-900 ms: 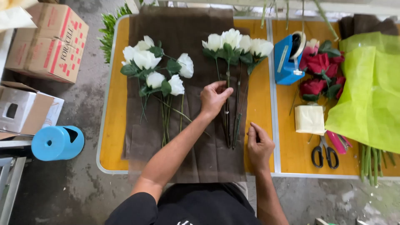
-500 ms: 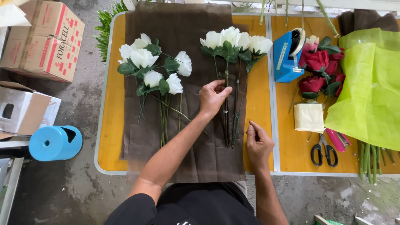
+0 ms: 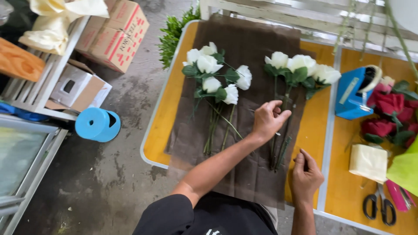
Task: Sorting and arranging white roses on a table and preparing a floral foam block for an arrangement.
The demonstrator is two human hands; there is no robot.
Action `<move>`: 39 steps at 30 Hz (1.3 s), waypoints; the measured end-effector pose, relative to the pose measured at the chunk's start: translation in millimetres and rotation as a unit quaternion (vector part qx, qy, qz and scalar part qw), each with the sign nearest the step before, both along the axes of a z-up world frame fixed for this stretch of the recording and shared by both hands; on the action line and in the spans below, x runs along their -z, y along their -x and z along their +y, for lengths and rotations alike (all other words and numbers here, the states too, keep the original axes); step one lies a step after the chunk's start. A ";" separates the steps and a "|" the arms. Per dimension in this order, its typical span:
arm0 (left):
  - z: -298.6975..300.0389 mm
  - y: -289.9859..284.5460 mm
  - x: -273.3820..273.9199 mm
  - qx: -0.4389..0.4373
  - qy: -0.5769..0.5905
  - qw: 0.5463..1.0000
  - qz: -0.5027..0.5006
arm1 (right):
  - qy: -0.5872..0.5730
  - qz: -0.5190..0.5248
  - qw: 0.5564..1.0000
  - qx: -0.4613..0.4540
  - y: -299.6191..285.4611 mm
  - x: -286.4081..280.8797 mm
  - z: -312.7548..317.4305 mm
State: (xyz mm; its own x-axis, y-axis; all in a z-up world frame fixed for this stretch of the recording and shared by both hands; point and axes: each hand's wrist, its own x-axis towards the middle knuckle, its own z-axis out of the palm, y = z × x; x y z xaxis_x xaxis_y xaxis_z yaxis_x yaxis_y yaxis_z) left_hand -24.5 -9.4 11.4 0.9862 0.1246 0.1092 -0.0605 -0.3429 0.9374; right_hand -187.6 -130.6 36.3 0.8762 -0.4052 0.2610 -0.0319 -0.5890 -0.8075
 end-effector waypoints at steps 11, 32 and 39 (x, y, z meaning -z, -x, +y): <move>189.7 53.6 -41.3 0.009 -0.028 0.999 0.022 | 0.000 -0.007 1.000 -0.004 0.7 -8.6 12.3; 279.2 50.2 3.7 -0.111 -0.095 0.988 0.042 | -0.200 0.223 0.937 -0.180 -16.4 -39.2 119.6; 260.2 47.1 -10.6 -0.113 -0.241 0.953 -0.141 | -0.357 0.142 0.914 -0.133 -5.6 -10.9 118.2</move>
State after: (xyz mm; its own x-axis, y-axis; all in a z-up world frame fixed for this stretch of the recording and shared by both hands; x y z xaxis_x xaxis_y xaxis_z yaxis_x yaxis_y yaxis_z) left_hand -71.5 250.8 22.1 0.8627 0.1994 0.4648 -0.1599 -0.7644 0.6246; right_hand -182.0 -12.3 47.2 0.9598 -0.1463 -0.2396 -0.2319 0.0679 -0.9704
